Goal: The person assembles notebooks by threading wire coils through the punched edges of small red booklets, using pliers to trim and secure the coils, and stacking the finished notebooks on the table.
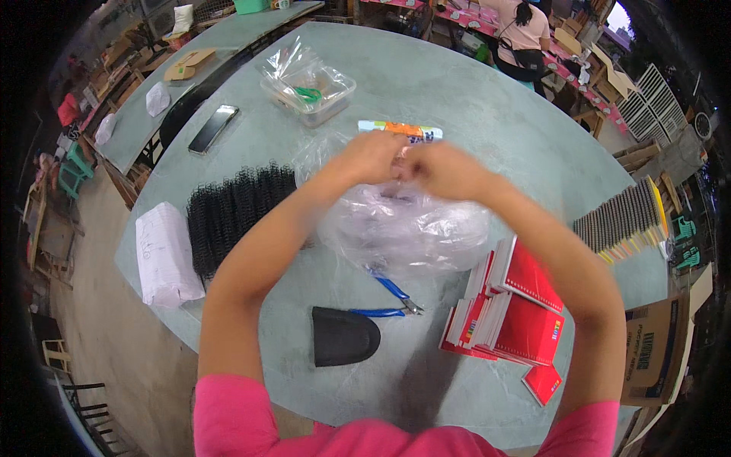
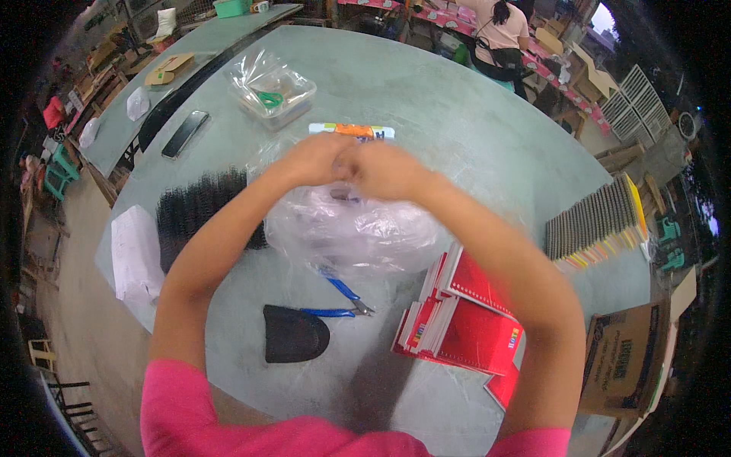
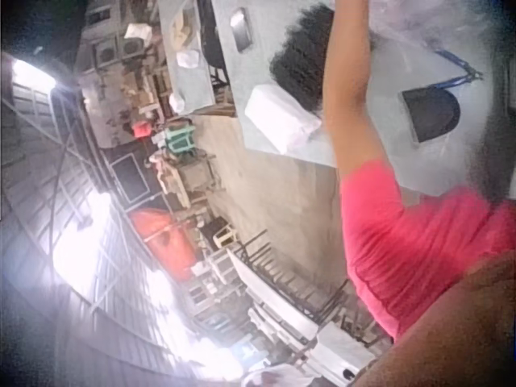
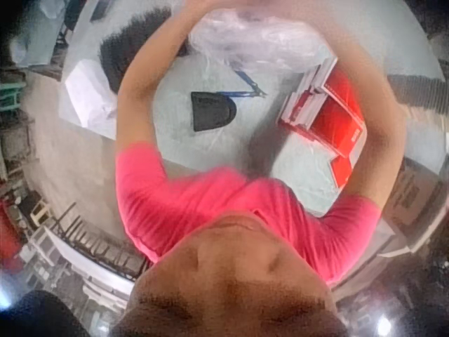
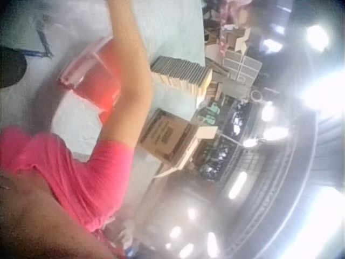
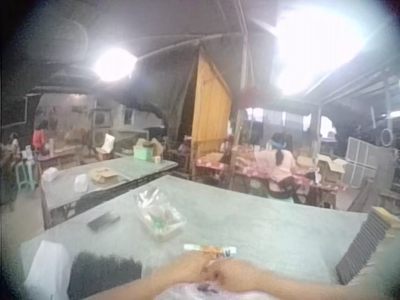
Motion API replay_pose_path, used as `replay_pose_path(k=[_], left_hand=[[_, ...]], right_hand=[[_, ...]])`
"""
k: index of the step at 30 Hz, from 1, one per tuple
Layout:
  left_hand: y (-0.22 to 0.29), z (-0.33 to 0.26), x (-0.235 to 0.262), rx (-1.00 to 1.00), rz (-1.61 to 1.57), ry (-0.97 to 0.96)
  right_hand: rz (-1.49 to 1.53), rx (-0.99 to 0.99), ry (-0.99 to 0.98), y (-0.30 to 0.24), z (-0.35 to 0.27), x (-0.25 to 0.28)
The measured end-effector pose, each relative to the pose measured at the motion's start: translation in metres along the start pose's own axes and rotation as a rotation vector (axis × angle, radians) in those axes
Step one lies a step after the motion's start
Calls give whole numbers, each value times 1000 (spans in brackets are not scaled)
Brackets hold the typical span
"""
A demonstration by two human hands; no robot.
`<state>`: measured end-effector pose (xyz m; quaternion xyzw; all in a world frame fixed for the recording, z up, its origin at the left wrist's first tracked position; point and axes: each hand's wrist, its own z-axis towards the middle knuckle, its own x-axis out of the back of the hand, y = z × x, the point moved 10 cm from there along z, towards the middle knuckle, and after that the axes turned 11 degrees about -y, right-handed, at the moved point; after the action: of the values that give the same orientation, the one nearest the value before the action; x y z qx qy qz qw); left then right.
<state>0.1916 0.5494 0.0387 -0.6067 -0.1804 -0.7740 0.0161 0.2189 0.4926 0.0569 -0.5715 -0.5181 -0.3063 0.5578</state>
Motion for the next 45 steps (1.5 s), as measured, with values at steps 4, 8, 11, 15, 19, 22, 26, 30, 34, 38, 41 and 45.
replay_pose_path(k=[4,8,11,15,19,22,26,30,34,38,41,45], left_hand=[[-8,10,-30,164,189,-68],[-31,18,-26,308,252,73],[-54,19,-18,414,250,150],[-27,12,5,266,452,347],[72,-9,-26,-34,279,-84],[92,-72,-40,51,221,-316],[113,-123,27,-74,26,224],[157,-166,18,-4,-1451,-18],[290,-185,6,-386,-1671,-496],[323,-198,-36,-329,-1681,-689],[330,-219,-34,-350,-1390,-725],[364,-206,-30,-427,-1341,-536]], right_hand=[[-138,-25,-453,-25,-5,-91],[-137,-189,-564,-41,-46,-103],[-283,-234,-593,-52,-70,-109],[-340,-212,-547,-56,-74,-103],[-269,-302,-594,-35,-78,-105],[-268,-324,-601,-27,-84,-103],[-353,-41,-147,-66,-91,-68],[147,278,-496,-206,-173,-38],[907,882,-986,-306,-264,-113],[1128,795,-883,-293,-269,-146],[1125,820,-1027,-285,-295,-167],[1130,799,-1120,-294,-298,-196]])
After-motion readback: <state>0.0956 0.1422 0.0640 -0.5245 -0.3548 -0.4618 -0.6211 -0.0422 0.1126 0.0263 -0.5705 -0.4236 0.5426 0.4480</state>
